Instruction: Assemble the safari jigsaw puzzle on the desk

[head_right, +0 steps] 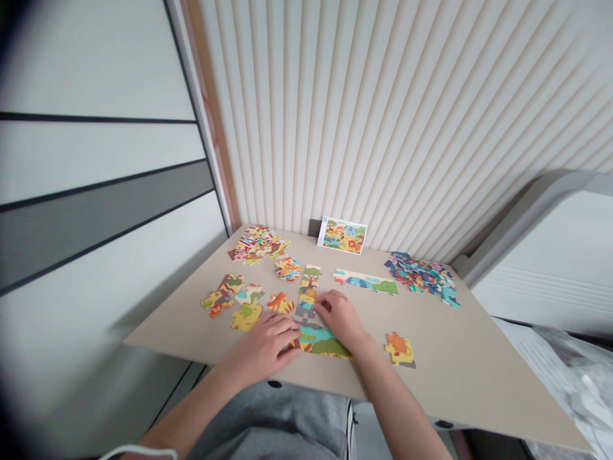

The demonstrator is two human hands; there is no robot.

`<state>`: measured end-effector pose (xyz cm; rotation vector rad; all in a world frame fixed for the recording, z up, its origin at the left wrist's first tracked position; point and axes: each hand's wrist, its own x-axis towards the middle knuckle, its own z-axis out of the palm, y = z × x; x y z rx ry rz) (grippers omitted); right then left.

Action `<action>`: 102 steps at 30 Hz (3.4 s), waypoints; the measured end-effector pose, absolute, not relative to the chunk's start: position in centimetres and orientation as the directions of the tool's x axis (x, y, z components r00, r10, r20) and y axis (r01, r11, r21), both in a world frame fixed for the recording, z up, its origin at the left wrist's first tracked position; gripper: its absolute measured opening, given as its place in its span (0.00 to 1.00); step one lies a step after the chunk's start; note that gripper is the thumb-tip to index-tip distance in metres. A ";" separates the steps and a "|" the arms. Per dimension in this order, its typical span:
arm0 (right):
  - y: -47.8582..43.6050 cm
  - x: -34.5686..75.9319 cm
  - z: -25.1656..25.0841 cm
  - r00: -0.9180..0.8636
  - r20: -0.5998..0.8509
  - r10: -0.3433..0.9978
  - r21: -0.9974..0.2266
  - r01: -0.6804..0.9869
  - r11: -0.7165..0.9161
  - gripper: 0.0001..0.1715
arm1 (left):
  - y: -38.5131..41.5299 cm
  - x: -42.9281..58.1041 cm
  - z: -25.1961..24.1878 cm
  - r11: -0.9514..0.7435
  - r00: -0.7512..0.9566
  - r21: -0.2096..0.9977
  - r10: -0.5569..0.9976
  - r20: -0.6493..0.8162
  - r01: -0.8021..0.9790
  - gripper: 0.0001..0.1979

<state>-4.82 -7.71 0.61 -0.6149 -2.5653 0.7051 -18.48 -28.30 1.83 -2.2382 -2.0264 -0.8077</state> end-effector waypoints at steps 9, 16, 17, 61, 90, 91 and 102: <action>-8.5 -4.9 0.7 -0.884 0.299 0.360 -0.383 0.235 0.894 0.17 | -28.1 -19.2 2.3 -0.097 -0.017 0.268 0.919 0.394 0.959 0.12; -9.0 -5.2 1.6 -0.910 0.252 0.328 -0.254 0.265 0.930 0.15 | -27.2 -20.4 2.0 0.009 -0.109 0.250 0.914 0.391 0.968 0.12; -9.2 -5.3 1.8 -0.914 0.240 0.327 -0.232 0.273 0.934 0.15 | -27.2 -20.4 2.0 0.013 -0.115 0.255 0.914 0.388 0.967 0.12; -10.4 -5.6 2.5 -0.936 0.299 0.184 -0.188 0.131 0.973 0.15 | -26.8 -20.4 0.9 0.028 -0.137 0.260 0.900 0.413 0.965 0.16; -10.2 1.0 2.6 -0.939 0.188 0.287 -0.394 0.196 0.898 0.33 | -27.5 -20.2 1.4 -0.028 -0.107 0.292 0.893 0.436 0.956 0.16; -10.3 1.0 2.6 -0.937 0.191 0.292 -0.404 0.196 0.894 0.32 | -27.5 -20.3 1.4 -0.028 -0.105 0.292 0.896 0.432 0.956 0.16; -10.7 1.1 3.0 -0.926 0.222 0.305 -0.492 0.164 0.855 0.25 | -27.5 -20.2 1.6 -0.040 -0.092 0.294 0.903 0.420 0.955 0.15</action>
